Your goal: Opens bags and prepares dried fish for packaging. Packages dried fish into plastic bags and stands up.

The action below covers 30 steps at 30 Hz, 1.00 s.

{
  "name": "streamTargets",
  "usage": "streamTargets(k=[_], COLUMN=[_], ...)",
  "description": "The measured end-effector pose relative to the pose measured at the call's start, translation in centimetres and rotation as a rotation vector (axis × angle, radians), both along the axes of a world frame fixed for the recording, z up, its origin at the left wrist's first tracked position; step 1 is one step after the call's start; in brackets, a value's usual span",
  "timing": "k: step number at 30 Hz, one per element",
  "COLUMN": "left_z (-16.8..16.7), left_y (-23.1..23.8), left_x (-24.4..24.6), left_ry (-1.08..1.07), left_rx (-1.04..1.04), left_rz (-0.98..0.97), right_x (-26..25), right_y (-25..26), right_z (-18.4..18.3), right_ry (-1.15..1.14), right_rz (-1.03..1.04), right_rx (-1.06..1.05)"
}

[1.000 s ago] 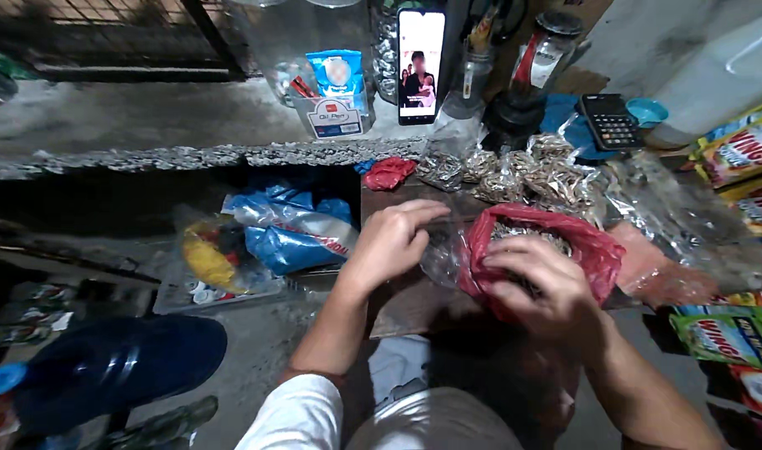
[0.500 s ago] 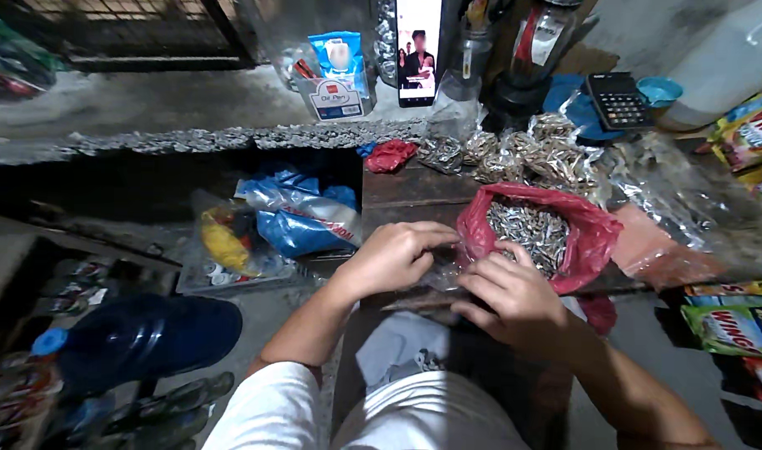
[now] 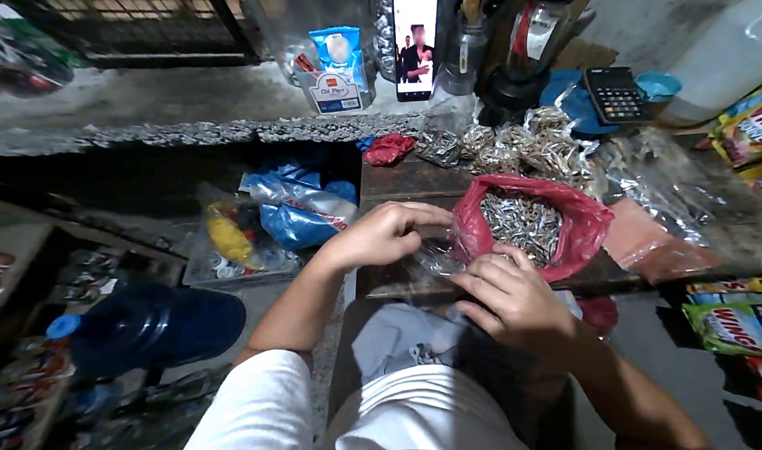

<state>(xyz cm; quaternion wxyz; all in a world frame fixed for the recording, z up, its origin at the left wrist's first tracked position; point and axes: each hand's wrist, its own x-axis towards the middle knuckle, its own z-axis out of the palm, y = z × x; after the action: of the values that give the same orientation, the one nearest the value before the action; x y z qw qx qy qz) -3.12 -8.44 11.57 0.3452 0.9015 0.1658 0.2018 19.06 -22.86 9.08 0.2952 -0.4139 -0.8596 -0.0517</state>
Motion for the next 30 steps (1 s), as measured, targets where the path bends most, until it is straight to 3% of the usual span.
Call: streamTargets(k=[6,11,14,17,21,25,30], left_z=[0.3,0.1,-0.1,-0.4,-1.0,-1.6,-2.1], left_y=[0.1,0.8,1.1,1.6,2.2,2.1,1.6], left_x=[0.3,-1.0,-1.7,-2.2,-1.7,0.8,5.6], left_ry=[0.035,0.042,0.037,-0.020,-0.057,0.082,0.373], left_rx=[-0.017,0.021,0.028,0.037,0.013,-0.113,-0.190], left_rz=[-0.003,0.072,0.088,0.105,0.151,0.203,0.258], right_x=[1.2,7.7,9.4,9.7,10.6,11.7,12.2], right_y=[-0.3,0.7,1.6,1.6,0.7,0.5,0.6], right_z=[1.1,4.5,4.2,3.9,4.1,2.5,0.7], right_ry=[0.100,0.078,-0.036,-0.062,0.094,0.199,0.329], right_rz=[0.018,-0.290,-0.410,-0.435,-0.552,-0.771,-0.898], right_rx=[-0.102,-0.294,-0.430,-0.371,-0.240,-0.274,-0.410])
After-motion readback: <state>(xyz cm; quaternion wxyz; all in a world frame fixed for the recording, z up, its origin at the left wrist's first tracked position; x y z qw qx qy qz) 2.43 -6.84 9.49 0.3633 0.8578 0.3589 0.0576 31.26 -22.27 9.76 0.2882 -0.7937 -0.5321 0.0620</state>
